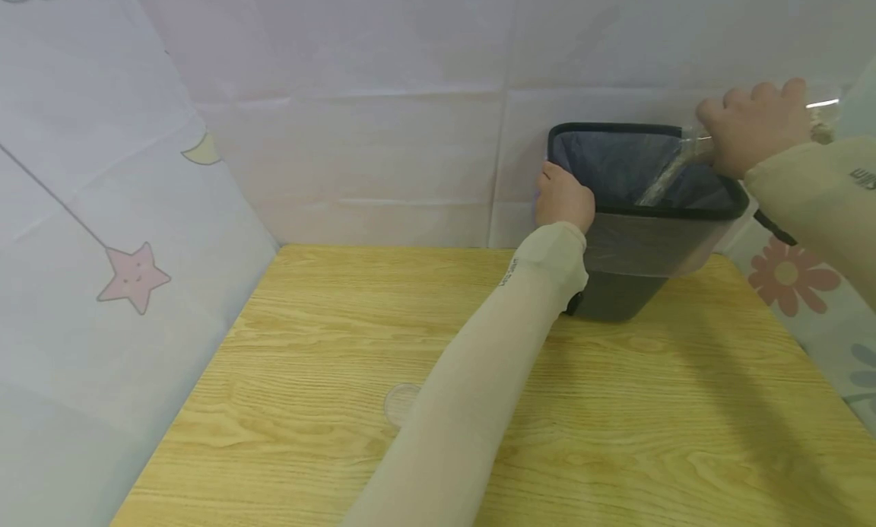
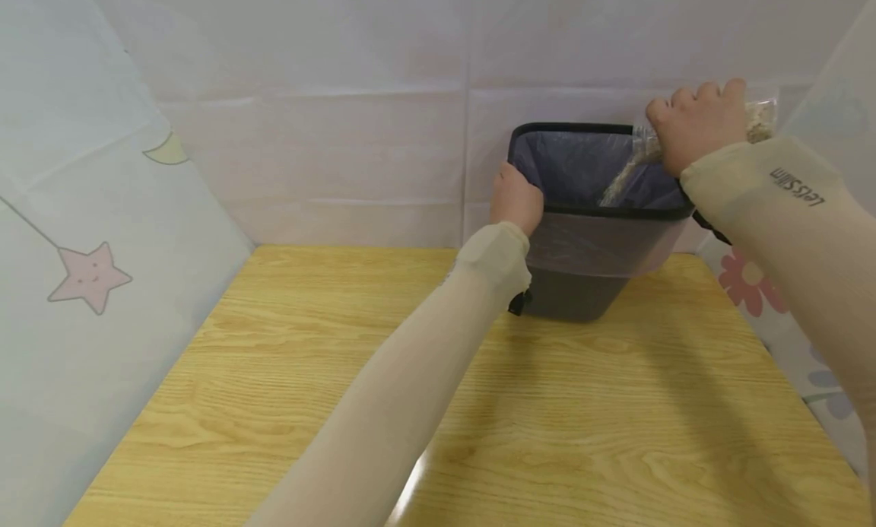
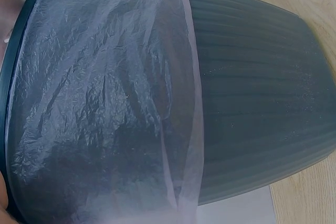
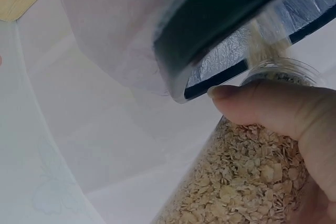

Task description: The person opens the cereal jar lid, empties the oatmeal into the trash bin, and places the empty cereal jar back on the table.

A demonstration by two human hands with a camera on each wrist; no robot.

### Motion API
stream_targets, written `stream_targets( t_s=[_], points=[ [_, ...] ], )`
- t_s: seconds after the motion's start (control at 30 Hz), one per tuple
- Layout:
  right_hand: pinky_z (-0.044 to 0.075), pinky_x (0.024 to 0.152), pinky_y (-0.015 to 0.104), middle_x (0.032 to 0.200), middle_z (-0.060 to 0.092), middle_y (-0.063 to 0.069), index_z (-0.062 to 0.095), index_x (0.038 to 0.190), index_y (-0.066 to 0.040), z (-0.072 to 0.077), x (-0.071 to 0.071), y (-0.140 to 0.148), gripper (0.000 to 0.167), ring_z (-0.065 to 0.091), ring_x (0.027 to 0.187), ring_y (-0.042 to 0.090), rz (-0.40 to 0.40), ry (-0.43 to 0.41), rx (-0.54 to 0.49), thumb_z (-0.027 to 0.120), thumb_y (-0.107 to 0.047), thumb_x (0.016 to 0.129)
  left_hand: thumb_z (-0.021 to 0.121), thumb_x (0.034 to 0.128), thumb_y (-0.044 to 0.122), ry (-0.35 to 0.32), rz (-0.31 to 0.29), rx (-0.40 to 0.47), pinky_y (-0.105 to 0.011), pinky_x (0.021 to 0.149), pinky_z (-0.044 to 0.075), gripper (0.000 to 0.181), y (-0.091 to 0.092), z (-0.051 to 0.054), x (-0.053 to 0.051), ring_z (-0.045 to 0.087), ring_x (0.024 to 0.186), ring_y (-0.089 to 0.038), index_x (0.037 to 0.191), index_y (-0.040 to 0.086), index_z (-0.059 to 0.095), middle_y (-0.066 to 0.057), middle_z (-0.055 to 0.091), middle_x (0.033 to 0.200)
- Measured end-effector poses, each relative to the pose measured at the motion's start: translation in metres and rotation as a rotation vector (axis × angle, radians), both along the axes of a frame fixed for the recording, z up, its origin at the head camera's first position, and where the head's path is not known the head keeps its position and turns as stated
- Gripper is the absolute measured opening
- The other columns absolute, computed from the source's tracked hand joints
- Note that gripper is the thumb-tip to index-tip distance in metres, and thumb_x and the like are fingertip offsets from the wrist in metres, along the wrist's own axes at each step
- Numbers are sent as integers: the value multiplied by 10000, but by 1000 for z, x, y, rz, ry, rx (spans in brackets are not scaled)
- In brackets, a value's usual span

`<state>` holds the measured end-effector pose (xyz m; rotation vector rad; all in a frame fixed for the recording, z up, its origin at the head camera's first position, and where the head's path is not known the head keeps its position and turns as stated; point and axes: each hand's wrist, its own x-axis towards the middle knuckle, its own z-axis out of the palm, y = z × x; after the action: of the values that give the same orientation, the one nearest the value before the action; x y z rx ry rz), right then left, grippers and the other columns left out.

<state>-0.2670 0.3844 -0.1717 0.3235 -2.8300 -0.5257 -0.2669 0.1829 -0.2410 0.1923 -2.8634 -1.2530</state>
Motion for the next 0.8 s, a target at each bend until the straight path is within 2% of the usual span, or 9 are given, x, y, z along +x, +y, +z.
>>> stream_targets(
  t_s=[0.23,0.53,0.8],
  points=[
    [313,785,730,890,513,342,432,1099,94,-3,-2,3,439,474,809,540,6,13,-1,652,17,726,530,995,291,-4,-3,2,-267,802,507,630,0,0,1,611,917,-157,1543,166,245,53,398,1445],
    [281,830,752,947,490,362,413,1133,97,2,-2,3,549,442,890,587,-3,-21,-10,719,-42,699,533,992,294,0,5,12,-272,799,506,628,1,0,0,608,918,-165,1540,169,253,54,407,1438],
    [297,806,734,878,509,333,437,1074,99,0,0,2,448,466,830,542,18,10,-18,679,-5,711,533,994,286,-4,6,21,-279,769,512,629,2,0,-2,606,873,-173,1541,161,249,50,408,1435]
  ],
)
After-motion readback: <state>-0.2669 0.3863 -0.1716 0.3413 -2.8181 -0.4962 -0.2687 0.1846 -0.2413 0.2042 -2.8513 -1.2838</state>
